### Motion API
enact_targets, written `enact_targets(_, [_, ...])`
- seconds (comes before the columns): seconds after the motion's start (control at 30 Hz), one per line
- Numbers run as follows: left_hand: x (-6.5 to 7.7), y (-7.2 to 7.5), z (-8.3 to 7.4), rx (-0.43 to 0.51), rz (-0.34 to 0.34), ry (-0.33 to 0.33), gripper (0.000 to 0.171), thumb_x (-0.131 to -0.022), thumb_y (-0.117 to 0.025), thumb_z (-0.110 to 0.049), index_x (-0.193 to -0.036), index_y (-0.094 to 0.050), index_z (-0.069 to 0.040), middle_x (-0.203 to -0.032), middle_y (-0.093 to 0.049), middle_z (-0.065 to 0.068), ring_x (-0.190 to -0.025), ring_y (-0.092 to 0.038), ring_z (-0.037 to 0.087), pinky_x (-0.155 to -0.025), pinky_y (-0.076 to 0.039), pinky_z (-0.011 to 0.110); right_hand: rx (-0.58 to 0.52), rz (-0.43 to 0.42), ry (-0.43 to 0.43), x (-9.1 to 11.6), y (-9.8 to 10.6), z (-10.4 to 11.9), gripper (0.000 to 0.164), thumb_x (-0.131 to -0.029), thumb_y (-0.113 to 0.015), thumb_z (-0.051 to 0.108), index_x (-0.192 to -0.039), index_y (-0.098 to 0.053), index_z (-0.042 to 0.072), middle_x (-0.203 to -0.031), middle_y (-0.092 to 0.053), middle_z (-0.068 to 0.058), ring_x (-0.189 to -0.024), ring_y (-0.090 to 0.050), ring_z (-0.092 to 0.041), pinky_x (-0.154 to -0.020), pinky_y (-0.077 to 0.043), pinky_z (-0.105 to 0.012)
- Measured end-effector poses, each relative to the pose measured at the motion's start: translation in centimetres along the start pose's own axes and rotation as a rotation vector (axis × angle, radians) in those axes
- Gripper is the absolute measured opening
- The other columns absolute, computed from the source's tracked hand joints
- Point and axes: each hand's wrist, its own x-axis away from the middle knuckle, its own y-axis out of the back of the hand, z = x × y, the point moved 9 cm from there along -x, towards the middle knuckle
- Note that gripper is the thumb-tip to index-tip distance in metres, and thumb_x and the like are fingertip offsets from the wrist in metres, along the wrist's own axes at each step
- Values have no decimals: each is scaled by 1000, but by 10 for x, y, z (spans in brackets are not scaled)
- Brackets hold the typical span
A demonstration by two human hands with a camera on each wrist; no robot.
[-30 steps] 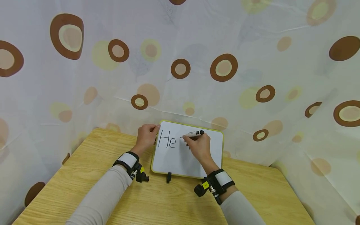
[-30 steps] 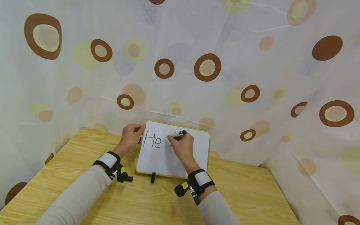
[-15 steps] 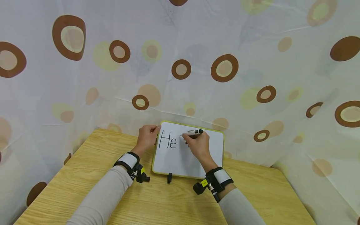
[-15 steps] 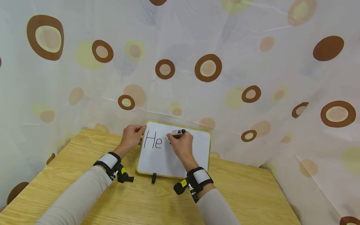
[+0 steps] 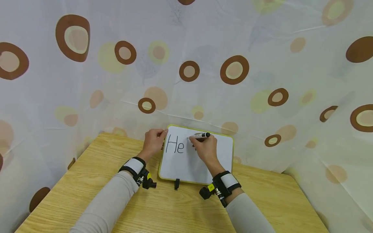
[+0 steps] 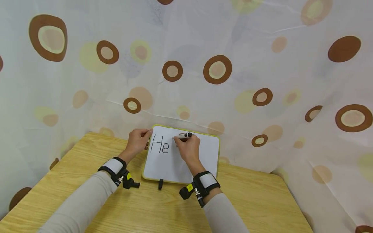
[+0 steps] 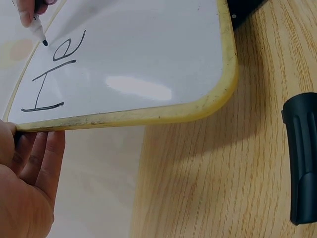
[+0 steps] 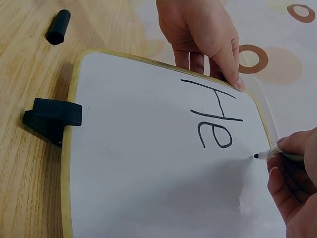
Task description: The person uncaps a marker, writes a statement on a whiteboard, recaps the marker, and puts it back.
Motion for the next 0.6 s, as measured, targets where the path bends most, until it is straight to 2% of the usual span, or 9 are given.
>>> enact_targets(0.4, [0,0,-1,5,1,-16,31,-107,-58,-28,-108,-76,-3,-94,-71,12,-72,-65,21,-57,-59,28,24,-5,-4,0,1,0,7,-88,-80,11,-89,-78,5,-71,-72,-11,-62,-68,-33,-51,-52,-28])
enact_targets(0.6, [0,-1,-2,4,-1,-27,31,-107,-58,-27,-107,-77,-2,-93,-71,12,-72,-65,21,-56,-59,28,66,12,-2,2,1,2,8,-88,-80,12,-85,-77,5,-70,-71,-10,-58,-66,-25,-50,-52,-29])
